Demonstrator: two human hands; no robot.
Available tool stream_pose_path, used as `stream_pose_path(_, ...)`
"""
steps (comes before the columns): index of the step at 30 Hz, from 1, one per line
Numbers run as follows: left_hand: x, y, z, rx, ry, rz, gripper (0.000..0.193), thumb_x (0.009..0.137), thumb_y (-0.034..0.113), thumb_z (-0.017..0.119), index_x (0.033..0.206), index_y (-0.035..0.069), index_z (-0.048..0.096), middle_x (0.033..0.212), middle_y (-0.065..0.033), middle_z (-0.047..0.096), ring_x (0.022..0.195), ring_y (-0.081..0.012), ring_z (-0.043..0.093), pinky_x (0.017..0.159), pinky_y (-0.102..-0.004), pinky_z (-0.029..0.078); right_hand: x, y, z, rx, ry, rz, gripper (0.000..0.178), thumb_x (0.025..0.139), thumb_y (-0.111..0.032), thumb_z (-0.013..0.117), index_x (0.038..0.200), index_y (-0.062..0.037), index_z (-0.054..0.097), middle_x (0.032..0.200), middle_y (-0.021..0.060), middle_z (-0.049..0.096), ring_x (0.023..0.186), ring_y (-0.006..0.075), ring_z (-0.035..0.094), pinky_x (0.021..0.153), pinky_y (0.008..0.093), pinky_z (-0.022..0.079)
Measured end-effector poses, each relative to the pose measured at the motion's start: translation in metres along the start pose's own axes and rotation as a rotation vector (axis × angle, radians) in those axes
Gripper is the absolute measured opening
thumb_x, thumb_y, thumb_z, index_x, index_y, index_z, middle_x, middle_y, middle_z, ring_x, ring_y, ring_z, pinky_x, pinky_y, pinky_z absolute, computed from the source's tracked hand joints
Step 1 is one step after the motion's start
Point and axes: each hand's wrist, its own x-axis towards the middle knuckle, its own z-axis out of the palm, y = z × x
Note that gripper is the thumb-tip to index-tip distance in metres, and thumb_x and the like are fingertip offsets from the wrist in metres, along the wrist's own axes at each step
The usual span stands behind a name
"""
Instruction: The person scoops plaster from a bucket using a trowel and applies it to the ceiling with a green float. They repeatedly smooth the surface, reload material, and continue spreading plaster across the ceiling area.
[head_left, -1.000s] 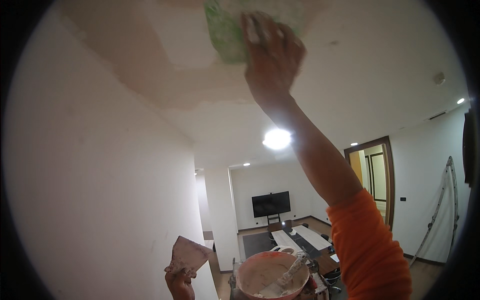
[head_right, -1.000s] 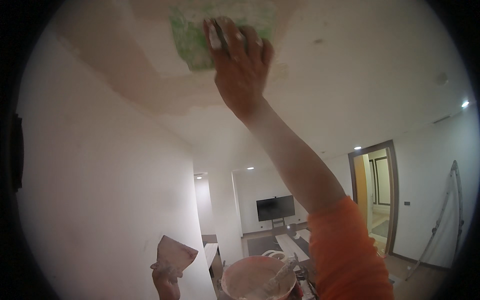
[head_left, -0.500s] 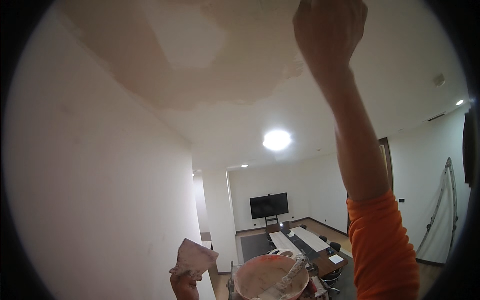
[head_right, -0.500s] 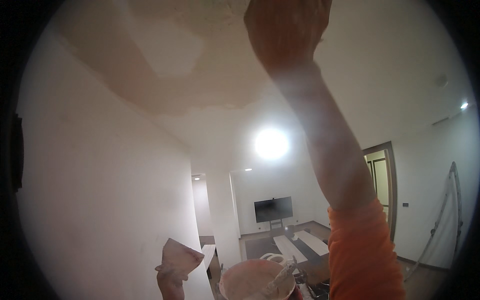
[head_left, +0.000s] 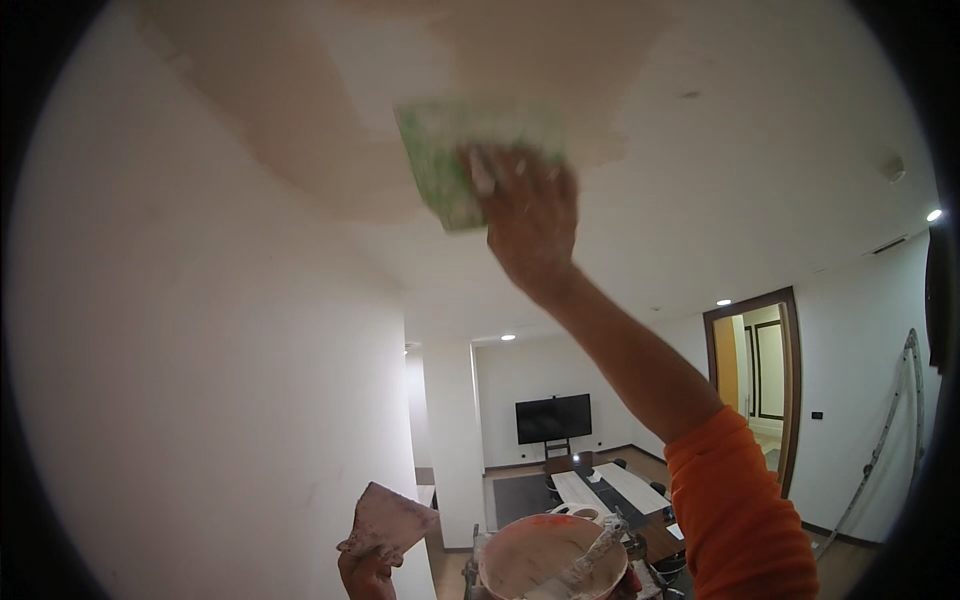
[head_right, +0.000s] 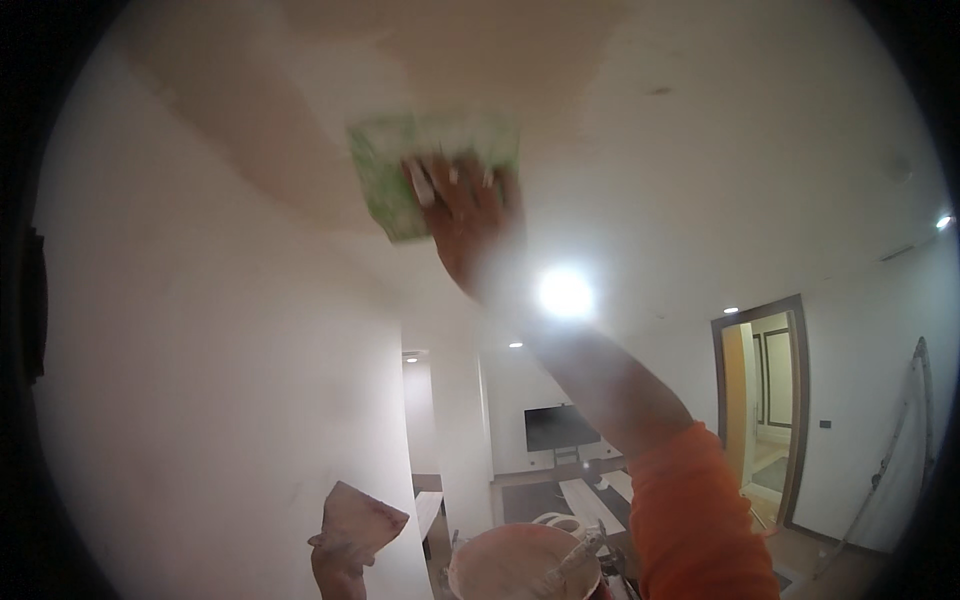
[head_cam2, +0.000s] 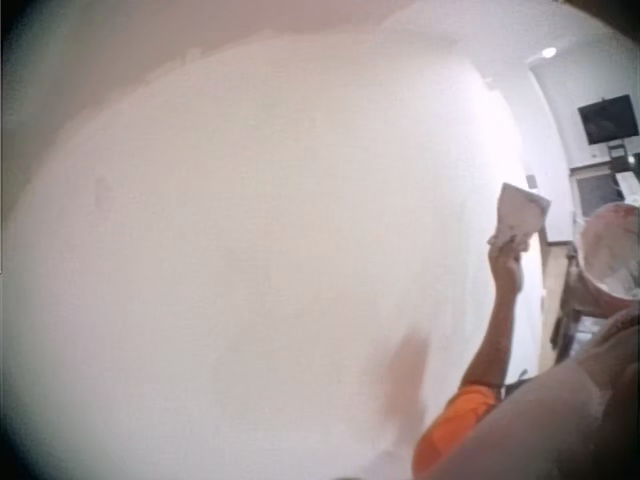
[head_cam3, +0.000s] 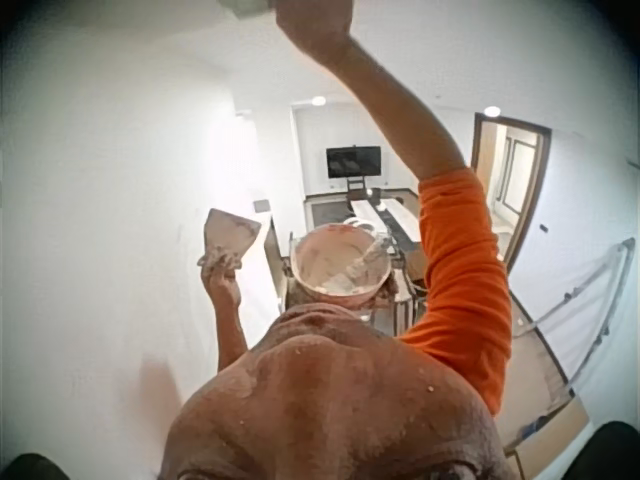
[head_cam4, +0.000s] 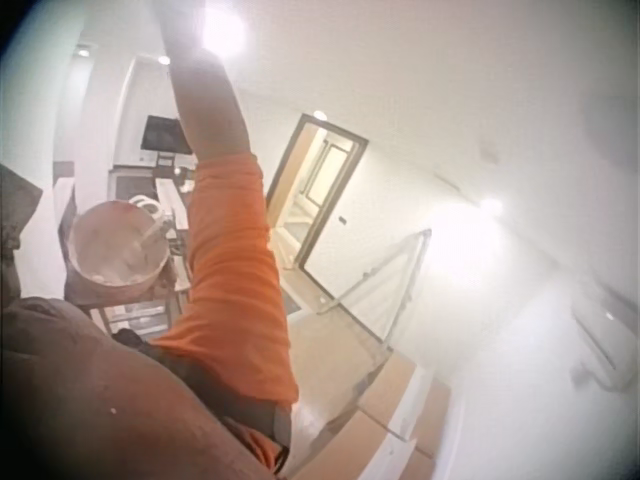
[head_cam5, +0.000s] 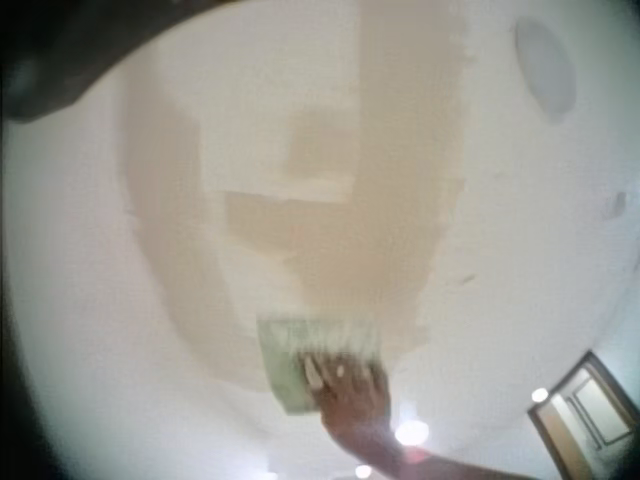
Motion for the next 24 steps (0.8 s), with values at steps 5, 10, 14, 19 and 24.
stream_pose_path(5, 0.014, -0.032, -0.016, 0.005, -0.082, 0.027, 0.014, 0.089, -0.004, 0.055, 0.101, 0.002, 0.053, 0.092, -0.009, 0.059, 0.073, -0.016, 0.058, 0.064, -0.0314, 0.05, 0.061, 0.006, 0.041, -0.212, 0.126, 0.061, 0.048, 0.083, -0.017, 0.061, 0.131, -0.0183, 0.061, 0.127, 0.0039, 0.057, 0.112, 0.0272, 0.055, 0.092, 0.044, 0.045)
stream_pose_path(10, 0.005, -0.008, 0.0, 0.005, -0.037, 0.012, 0.016, 0.088, -0.005, 0.056, 0.102, 0.002, 0.052, 0.092, -0.01, 0.06, 0.072, -0.0165, 0.059, 0.064, -0.0315, 0.051, -0.003, -0.015, 0.041, -0.041, -0.228, -0.037, 0.043, 0.089, -0.018, 0.057, 0.132, -0.0119, 0.059, 0.131, 0.008, 0.056, 0.12, 0.0265, 0.053, 0.099, 0.0451, 0.044)
stream_pose_path(14, 0.016, -0.032, -0.004, -0.029, 0.001, 0.028, 0.018, 0.088, -0.005, 0.055, 0.105, 0.001, 0.054, 0.093, -0.0099, 0.06, 0.073, -0.0171, 0.06, 0.064, -0.031, 0.051, 0.006, 0.013, 0.02, -0.637, -0.04, -0.289, 0.029, 0.096, -0.024, 0.049, 0.118, -0.0101, 0.061, 0.119, 0.0092, 0.058, 0.112, 0.0262, 0.051, 0.098, 0.0448, 0.036)
stream_pose_path(19, 0.009, -0.041, -0.023, 0.005, -0.015, -0.058, 0.015, 0.088, -0.005, 0.052, 0.101, 0.0, 0.059, 0.093, -0.0091, 0.061, 0.074, -0.0165, 0.06, 0.065, -0.03, 0.051, 0.153, 0.016, -0.044, -0.171, 0.283, 0.028, 0.024, 0.091, -0.004, 0.057, 0.111, -0.0049, 0.07, 0.117, 0.0126, 0.066, 0.109, 0.0278, 0.06, 0.089, 0.0405, 0.046)
stream_pose_path(24, 0.011, -0.036, -0.02, -0.019, -0.02, -0.107, 0.017, 0.088, -0.005, 0.053, 0.103, -0.001, 0.058, 0.095, -0.0088, 0.062, 0.074, -0.0168, 0.06, 0.065, -0.0293, 0.051, 0.051, 0.005, 0.041, -0.129, 0.09, -0.096, 0.039, 0.083, -0.017, 0.059, 0.122, -0.012, 0.065, 0.113, 0.0081, 0.062, 0.103, 0.0272, 0.058, 0.079, 0.0465, 0.046)
